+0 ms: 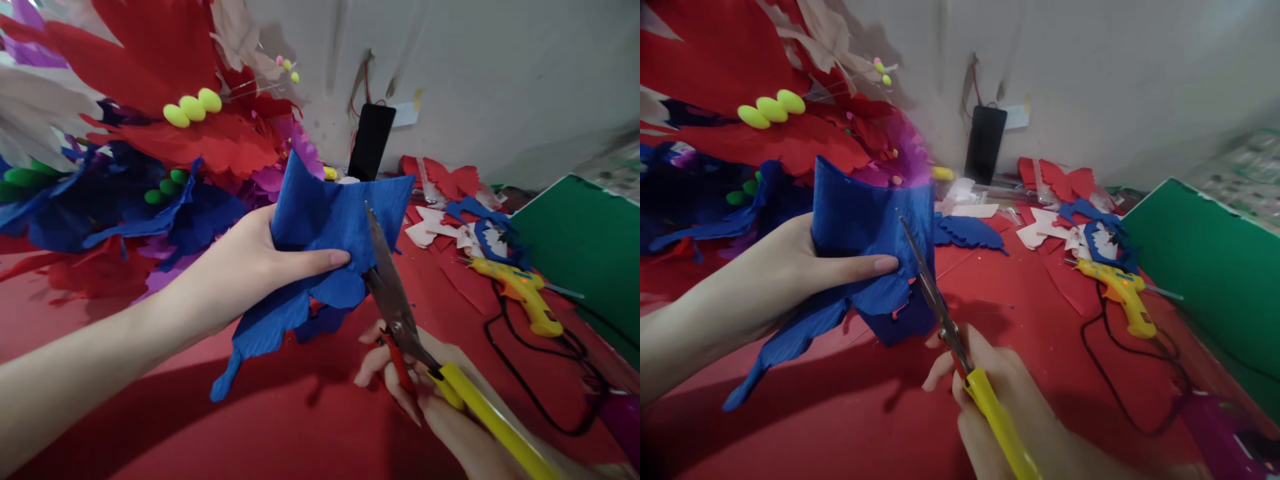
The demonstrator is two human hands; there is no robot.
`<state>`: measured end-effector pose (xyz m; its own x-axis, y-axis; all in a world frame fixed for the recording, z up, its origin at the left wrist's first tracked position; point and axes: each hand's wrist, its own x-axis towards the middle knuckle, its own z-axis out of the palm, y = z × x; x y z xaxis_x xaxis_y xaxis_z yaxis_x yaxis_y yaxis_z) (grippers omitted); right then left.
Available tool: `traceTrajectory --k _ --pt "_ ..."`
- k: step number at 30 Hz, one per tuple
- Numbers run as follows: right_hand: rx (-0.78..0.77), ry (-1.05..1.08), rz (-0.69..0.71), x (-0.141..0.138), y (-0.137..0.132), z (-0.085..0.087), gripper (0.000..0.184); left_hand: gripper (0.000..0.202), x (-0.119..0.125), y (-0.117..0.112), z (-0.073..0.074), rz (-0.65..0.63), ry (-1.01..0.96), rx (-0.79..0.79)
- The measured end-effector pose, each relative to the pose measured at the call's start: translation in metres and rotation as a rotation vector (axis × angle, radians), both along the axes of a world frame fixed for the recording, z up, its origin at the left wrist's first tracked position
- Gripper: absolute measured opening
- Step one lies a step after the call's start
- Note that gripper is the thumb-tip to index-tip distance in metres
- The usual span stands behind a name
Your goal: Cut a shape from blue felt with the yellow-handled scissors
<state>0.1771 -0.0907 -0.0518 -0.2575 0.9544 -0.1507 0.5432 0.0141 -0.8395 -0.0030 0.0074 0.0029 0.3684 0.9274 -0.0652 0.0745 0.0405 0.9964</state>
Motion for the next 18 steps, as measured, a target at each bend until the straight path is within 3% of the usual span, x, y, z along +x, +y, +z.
traceTrajectory --k 11,18 --pt "-0.233 0.180 -0.060 0.0055 0.0032 -0.0046 0.018 0.013 0.0003 -0.0010 -0.0022 -0.095 -0.027 -0.040" --pt "-0.182 0.301 -0.105 0.0060 0.0005 -0.0050 0.021 0.017 -0.0025 -0.0010 -0.0038 -0.107 0.071 0.007"
